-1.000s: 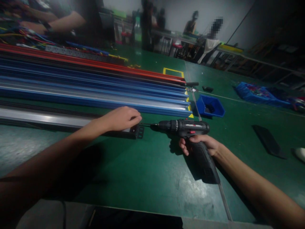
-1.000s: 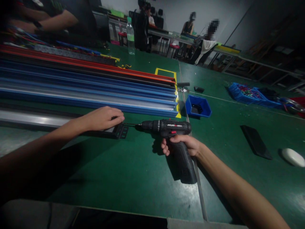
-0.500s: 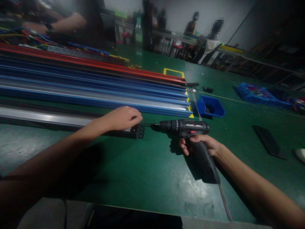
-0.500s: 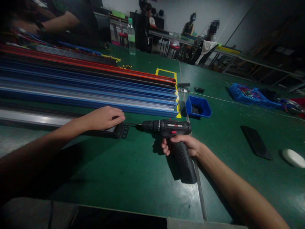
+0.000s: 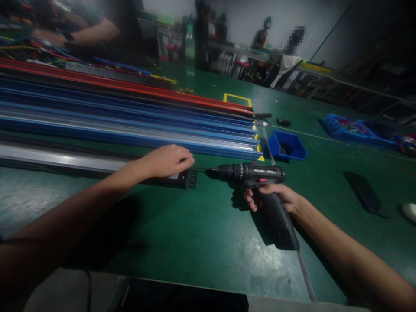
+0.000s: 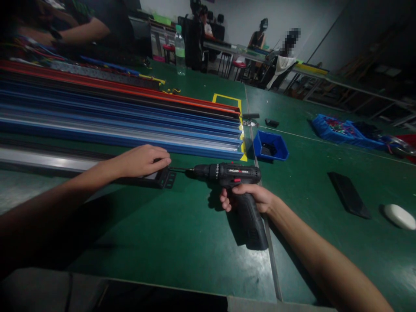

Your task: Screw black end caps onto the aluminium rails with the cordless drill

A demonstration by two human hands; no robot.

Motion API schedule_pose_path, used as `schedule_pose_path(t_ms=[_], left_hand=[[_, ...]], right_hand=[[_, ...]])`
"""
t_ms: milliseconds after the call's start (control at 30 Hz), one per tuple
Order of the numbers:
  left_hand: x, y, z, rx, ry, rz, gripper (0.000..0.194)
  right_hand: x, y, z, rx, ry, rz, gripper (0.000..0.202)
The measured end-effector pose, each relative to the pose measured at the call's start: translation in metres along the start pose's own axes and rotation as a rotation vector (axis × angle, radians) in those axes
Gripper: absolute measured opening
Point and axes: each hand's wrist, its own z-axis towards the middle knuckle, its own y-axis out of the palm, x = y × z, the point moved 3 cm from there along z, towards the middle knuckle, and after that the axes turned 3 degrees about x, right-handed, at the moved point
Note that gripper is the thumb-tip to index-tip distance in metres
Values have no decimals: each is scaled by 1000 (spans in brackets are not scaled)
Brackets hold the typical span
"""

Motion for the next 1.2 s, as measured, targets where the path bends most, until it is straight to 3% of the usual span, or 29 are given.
schedule_pose_path(t_ms=[1200], left_hand=[[0,0,0,-10,-30,-10,41]], right_hand=[[1,-3,-1,28,7,-6,26]])
